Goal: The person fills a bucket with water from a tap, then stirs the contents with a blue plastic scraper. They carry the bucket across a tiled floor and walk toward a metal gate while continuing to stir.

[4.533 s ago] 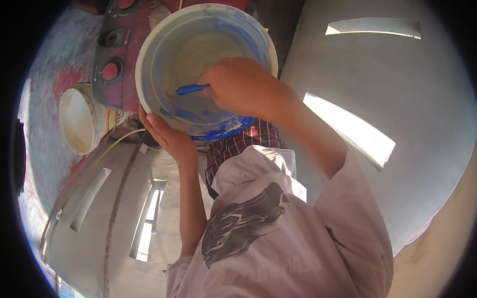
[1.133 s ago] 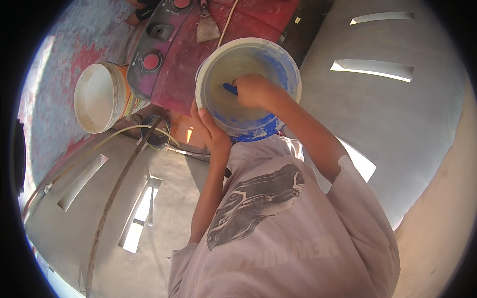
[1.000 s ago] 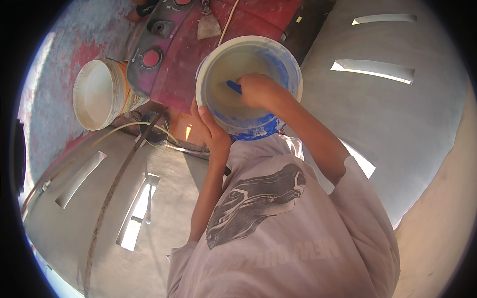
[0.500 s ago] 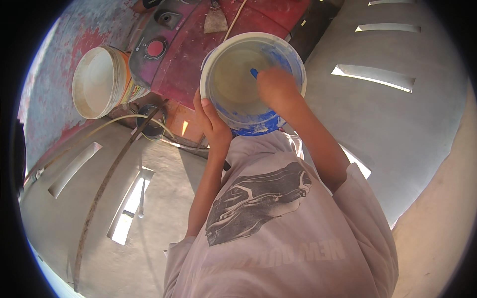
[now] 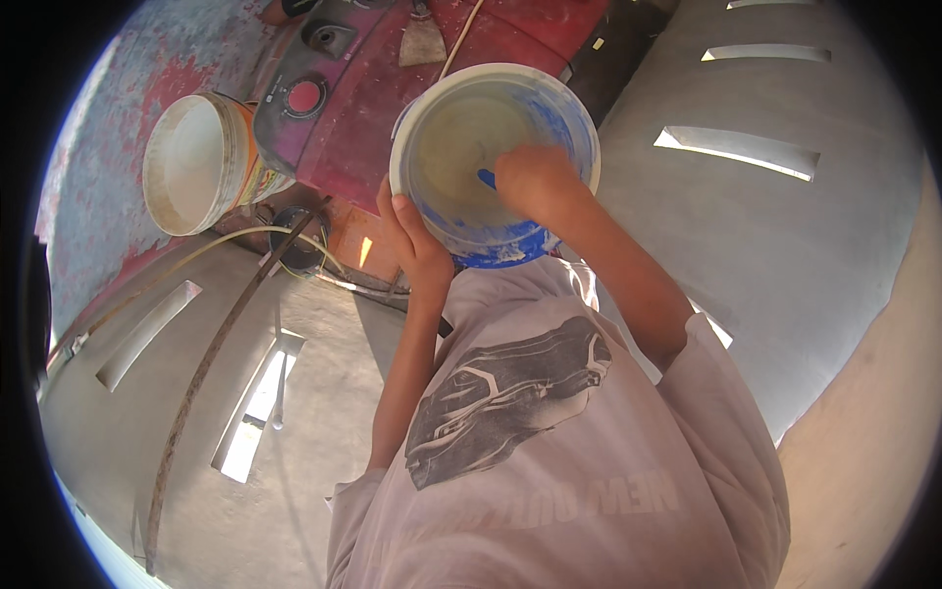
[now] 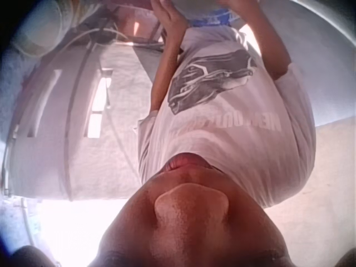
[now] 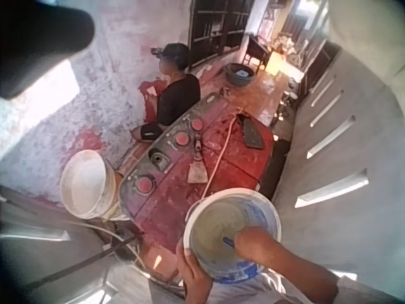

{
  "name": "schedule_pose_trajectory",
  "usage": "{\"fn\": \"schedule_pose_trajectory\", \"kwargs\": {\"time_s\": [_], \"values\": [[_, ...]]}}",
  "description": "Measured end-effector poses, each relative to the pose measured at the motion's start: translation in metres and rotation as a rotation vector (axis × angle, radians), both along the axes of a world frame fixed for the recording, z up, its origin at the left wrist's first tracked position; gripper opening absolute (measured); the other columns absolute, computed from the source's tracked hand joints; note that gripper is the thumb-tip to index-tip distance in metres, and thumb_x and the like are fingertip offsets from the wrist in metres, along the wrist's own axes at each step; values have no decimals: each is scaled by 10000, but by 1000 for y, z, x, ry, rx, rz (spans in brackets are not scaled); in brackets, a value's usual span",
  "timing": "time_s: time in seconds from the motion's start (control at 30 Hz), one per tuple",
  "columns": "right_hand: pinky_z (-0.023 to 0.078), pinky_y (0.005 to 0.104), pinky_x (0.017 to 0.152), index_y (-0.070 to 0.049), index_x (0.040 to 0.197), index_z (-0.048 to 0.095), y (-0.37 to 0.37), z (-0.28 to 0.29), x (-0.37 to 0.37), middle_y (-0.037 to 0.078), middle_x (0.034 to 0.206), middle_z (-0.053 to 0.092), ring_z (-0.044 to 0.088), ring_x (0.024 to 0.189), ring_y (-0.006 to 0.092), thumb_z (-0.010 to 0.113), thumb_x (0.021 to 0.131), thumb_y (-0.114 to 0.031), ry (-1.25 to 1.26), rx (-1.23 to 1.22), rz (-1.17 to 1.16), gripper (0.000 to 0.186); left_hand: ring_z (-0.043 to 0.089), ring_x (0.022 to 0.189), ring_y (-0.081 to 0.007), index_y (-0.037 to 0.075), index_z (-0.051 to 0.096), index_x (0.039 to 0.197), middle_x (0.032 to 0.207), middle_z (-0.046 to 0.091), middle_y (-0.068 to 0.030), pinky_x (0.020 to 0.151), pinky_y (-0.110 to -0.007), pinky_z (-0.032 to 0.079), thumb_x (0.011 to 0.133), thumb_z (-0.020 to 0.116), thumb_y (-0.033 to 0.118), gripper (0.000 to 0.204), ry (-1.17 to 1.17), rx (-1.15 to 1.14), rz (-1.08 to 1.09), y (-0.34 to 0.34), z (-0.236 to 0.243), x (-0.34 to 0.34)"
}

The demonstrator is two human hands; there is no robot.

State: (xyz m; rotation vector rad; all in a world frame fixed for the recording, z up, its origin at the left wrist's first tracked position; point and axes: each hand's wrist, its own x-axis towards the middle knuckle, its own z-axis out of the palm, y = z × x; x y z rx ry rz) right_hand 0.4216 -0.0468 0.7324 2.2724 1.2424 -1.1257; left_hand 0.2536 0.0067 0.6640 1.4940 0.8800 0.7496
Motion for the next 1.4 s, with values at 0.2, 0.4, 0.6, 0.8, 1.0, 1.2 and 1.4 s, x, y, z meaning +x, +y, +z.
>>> {"fn": "schedule_pose_trajectory", "kwargs": {"time_s": [0.2,0.4,0.6,0.8,1.0,1.2,1.4], "values": [[541,471,820,-38,1117,714,4,-24,-3,216,969,718,695,922,385,587,886,-103,145,305,-188,271,549,1202,-318,-82,475,1369,1323,546,-231,1021,-400,417,1089,326,245,456,-14,-7,11,0,0,1],[541,488,785,-10,1196,669,12,-40,1,259,966,701,688,883,421,554,913,-71,-7,576,-281,311,557,1194,-306,-75,466,1377,1304,559,-227,1008,-392,426,1094,319,269,469,12,32,3,0,1,0],[580,466,733,11,1031,699,2,-24,3,225,880,720,722,839,390,611,833,-30,-318,400,-66,221,573,1169,-283,-73,452,1390,1261,590,-218,993,-378,439,1100,313,309,499,24,104,-4,3,-3,-1],[591,442,734,1,892,732,-15,-17,-1,224,870,719,727,874,367,643,811,-37,-260,221,89,126,580,1152,-277,-74,472,1371,1247,597,-215,982,-375,445,1098,328,301,486,-2,111,42,0,-3,2],[564,478,785,21,974,715,-14,-17,-18,255,961,702,702,878,402,600,841,-47,-28,75,-3,189,587,1124,-263,-73,485,1354,1229,603,-204,954,-363,457,1096,340,286,466,-8,110,53,0,-5,2],[557,461,850,-10,1046,728,6,-21,-28,221,996,721,703,946,390,582,873,-86,144,220,-117,239,582,1115,-246,-71,490,1346,1224,603,-197,946,-354,457,1096,334,276,456,-32,101,50,1,-5,3],[536,489,855,-18,1196,687,18,-29,-8,272,993,696,680,932,430,571,881,-43,101,518,-257,337,573,1140,-259,-73,484,1357,1249,591,-204,969,-360,444,1097,326,288,472,-21,105,42,1,-4,2]]}}
